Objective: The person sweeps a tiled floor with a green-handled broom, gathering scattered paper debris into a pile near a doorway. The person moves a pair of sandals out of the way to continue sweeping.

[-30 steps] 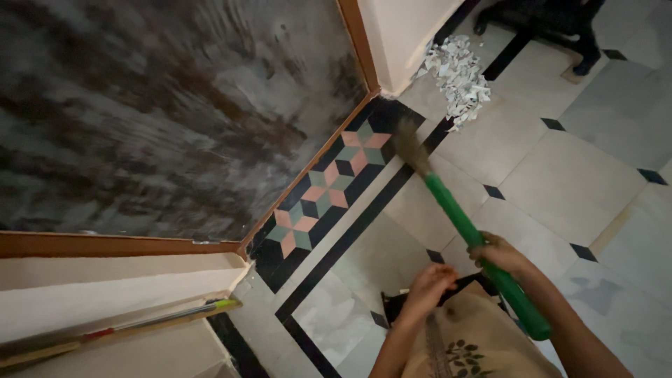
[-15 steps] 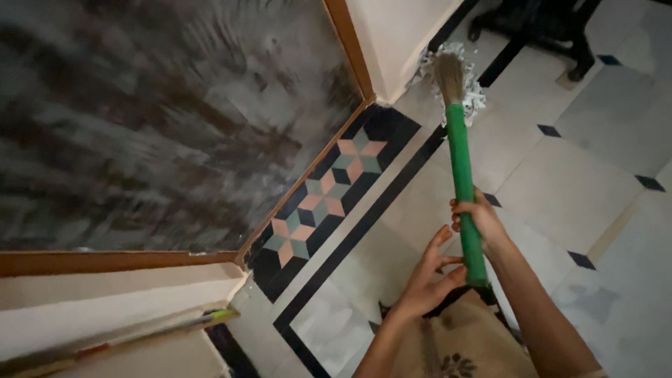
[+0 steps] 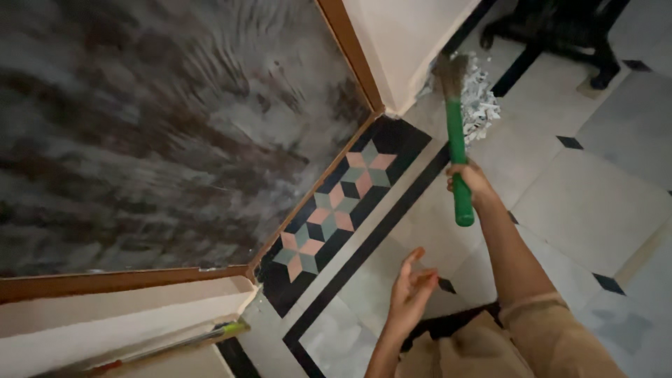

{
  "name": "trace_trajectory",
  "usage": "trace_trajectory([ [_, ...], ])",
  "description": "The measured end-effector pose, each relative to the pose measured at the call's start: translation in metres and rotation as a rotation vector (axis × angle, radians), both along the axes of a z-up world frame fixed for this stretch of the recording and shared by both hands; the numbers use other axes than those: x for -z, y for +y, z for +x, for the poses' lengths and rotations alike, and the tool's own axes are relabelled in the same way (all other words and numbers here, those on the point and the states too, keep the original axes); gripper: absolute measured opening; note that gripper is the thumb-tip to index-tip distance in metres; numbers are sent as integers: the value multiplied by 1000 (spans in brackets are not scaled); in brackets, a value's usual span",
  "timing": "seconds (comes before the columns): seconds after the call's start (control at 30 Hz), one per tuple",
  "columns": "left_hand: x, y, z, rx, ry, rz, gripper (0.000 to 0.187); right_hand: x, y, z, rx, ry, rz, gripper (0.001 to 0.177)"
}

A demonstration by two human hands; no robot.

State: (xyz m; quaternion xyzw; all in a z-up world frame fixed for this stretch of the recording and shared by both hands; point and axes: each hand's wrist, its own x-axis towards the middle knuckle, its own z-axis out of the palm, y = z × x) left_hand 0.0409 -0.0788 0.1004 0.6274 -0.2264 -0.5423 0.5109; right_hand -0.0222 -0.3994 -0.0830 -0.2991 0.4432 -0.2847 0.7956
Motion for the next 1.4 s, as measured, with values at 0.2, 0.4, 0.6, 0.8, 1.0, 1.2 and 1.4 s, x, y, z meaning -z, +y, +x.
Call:
trace_trajectory([
  [0.2, 20, 13, 14, -89, -30, -18, 53, -77, 94, 8, 29, 226, 7, 83],
  [0.4, 15, 12, 11, -101, 36, 72, 53, -104, 105, 30, -33, 162, -29, 89],
  [0.6, 17, 17, 6, -89, 18, 74, 54, -68, 104, 0, -54, 101, -11, 71],
  [0.8, 20, 19, 8, -104, 70, 99, 51, -116, 167, 1, -132, 253, 46, 94],
  [1.0, 36, 23, -2, -122, 137, -45, 47, -89, 139, -13, -128, 232, 90, 92],
  [1.2, 50, 34, 6, -195, 197, 12, 42, -141, 154, -83, -133, 154, 48, 84],
  [1.4, 63, 20, -15, -43, 255, -113, 41, -134, 139, -156, -273, 370, 154, 94],
])
